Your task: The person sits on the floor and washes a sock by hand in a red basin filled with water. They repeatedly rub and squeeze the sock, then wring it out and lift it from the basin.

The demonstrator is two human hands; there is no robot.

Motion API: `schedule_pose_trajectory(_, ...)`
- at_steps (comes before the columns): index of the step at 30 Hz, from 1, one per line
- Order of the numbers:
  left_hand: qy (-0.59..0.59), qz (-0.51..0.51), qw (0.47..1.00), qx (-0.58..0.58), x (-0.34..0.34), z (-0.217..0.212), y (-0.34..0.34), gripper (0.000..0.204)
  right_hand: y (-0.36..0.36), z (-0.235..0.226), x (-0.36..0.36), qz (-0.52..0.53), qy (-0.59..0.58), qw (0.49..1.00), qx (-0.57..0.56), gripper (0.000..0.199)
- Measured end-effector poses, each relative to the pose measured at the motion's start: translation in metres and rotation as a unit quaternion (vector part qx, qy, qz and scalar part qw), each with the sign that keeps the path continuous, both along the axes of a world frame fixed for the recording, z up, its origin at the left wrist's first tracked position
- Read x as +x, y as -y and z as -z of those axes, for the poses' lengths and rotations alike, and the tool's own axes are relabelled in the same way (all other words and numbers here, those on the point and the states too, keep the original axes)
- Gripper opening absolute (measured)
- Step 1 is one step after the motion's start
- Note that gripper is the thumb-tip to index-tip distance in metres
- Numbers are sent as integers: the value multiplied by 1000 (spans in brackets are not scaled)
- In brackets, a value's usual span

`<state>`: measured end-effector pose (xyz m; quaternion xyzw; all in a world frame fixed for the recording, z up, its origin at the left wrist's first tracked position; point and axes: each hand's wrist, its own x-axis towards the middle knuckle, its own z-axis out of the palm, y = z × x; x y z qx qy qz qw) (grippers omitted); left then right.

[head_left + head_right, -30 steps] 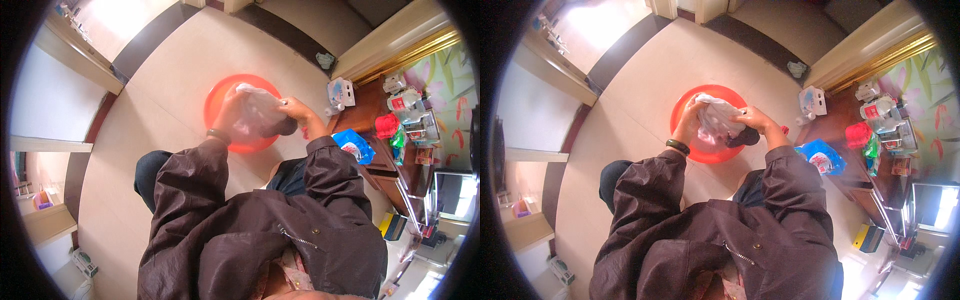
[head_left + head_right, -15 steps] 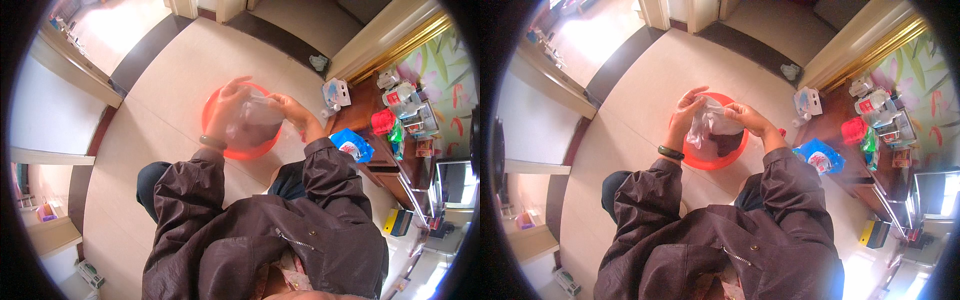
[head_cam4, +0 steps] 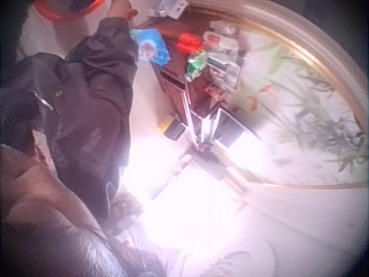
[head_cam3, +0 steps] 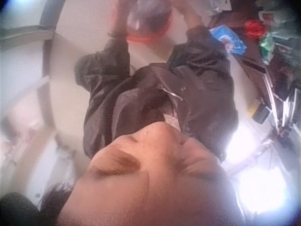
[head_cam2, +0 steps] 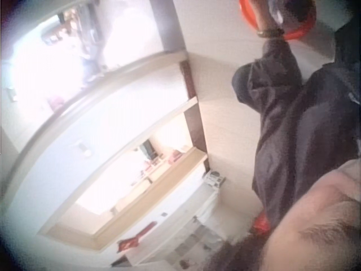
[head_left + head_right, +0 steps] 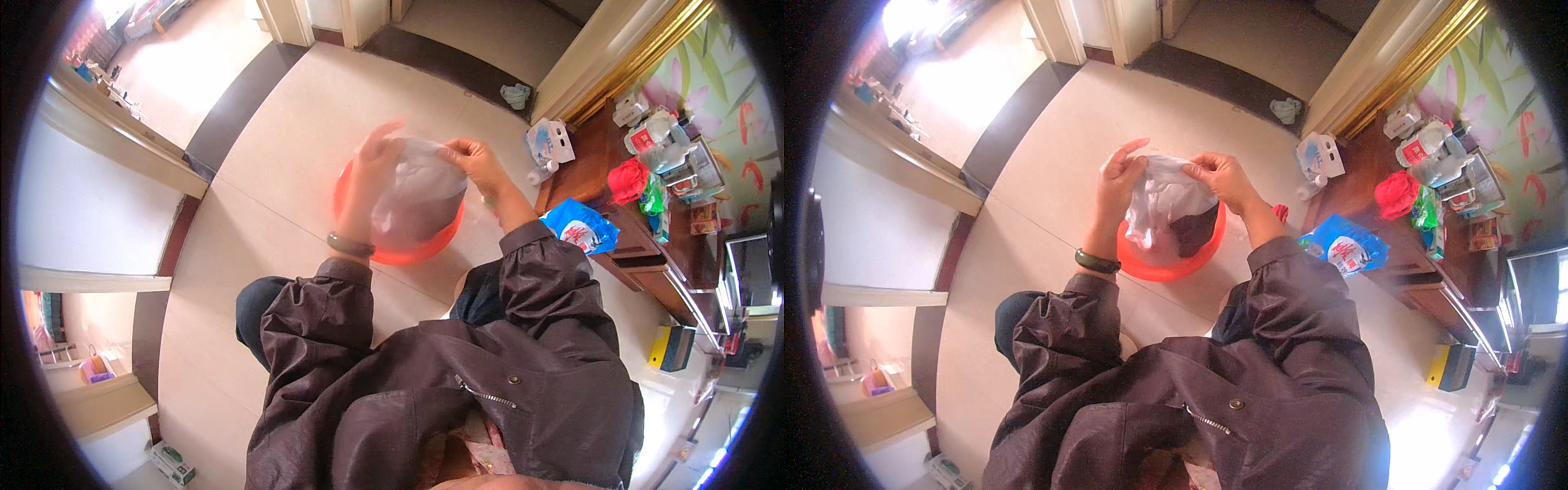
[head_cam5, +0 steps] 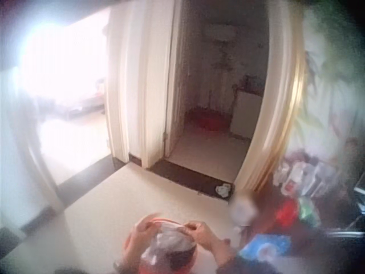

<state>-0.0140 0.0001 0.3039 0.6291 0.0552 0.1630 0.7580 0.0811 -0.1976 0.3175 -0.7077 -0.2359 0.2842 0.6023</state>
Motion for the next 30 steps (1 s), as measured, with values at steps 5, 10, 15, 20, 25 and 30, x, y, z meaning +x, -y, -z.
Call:
schedule_pose_trajectory(5,-3,-24,997,-77,-4,-3,5,37,7,-4,10,32,18,999,18,20)
schedule_pose_trajectory(10,-5,7,990,-142,-8,-17,16,42,0,15,3,-62,141,983,-96,36)
schedule_pose_trajectory(15,19,49,985,-163,-14,-34,21,48,-6,43,4,-86,300,935,-168,39)
schedule_pose_trajectory(20,37,90,984,-148,-20,-45,20,52,-18,64,5,-58,74,995,-40,34)
schedule_pose_trajectory(25,44,93,988,-118,-25,-50,14,53,-15,55,2,-184,-64,964,-181,38)
schedule_pose_trajectory(30,50,75,989,-116,-29,-52,13,53,-11,43,-15,-249,-154,952,-90,32)
